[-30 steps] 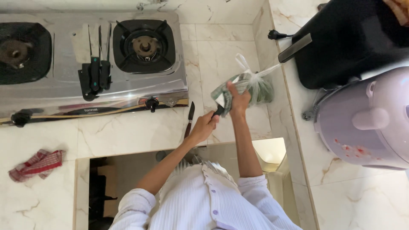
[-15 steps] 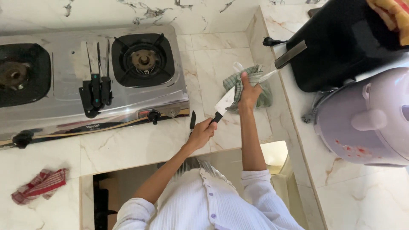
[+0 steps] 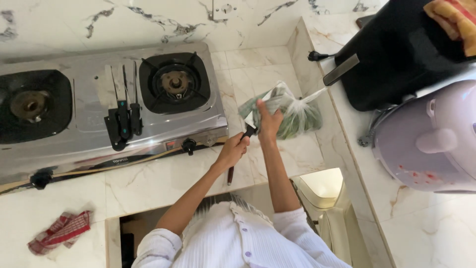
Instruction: Organize knives and other kitchen tools into a knife block and holder.
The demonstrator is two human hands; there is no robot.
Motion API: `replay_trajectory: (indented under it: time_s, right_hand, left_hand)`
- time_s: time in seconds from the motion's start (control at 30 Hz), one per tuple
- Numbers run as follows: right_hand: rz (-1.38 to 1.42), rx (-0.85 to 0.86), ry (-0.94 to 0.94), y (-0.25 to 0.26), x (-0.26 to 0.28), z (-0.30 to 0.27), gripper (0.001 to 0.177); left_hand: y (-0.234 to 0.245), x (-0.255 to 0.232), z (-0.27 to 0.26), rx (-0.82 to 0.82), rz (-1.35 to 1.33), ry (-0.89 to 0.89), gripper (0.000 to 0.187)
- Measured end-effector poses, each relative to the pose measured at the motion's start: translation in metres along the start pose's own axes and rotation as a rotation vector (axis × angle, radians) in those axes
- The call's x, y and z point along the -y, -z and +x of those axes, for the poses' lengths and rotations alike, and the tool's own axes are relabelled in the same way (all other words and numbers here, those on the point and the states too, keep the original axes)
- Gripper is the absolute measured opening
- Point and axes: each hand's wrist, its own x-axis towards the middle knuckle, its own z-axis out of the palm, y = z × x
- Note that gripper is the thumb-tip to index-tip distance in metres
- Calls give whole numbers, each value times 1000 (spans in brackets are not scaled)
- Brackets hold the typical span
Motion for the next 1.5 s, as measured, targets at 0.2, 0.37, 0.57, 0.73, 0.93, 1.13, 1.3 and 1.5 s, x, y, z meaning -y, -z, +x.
replay_trajectory:
  time_s: [0.2, 0.37, 0.57, 0.73, 0.93, 1.13, 1.3, 1.5]
  right_hand:
    - [25, -80, -121, 3, 31, 40, 31]
    - [-49, -43, 28, 5, 11, 15, 30]
    - [-30, -12, -42, 3, 30, 27, 26]
    - [-57, -96, -25, 17, 9, 28, 27]
    - [-204, 1, -162, 23, 19, 14, 32]
    - [-57, -104, -67, 31, 16, 23, 29]
    - [-108, 15, -146, 34, 15, 21, 26]
    - [-128, -81, -15, 37, 4, 28, 28]
  left_hand:
    - [-5, -13, -22, -13, -37, -10, 32]
    - [-5, -13, -10, 6, 12, 18, 36]
    - [-9, -12, -12, -24, 32, -31, 36]
    - [-18, 5, -8, 69, -136, 23, 38]
    - [-18, 11, -8, -3, -106, 41, 36]
    - [-32, 23, 11, 52, -116, 75, 35]
    - [-38, 3, 6, -99, 151, -72, 34]
    - [-43, 18, 9, -28, -43, 29, 33]
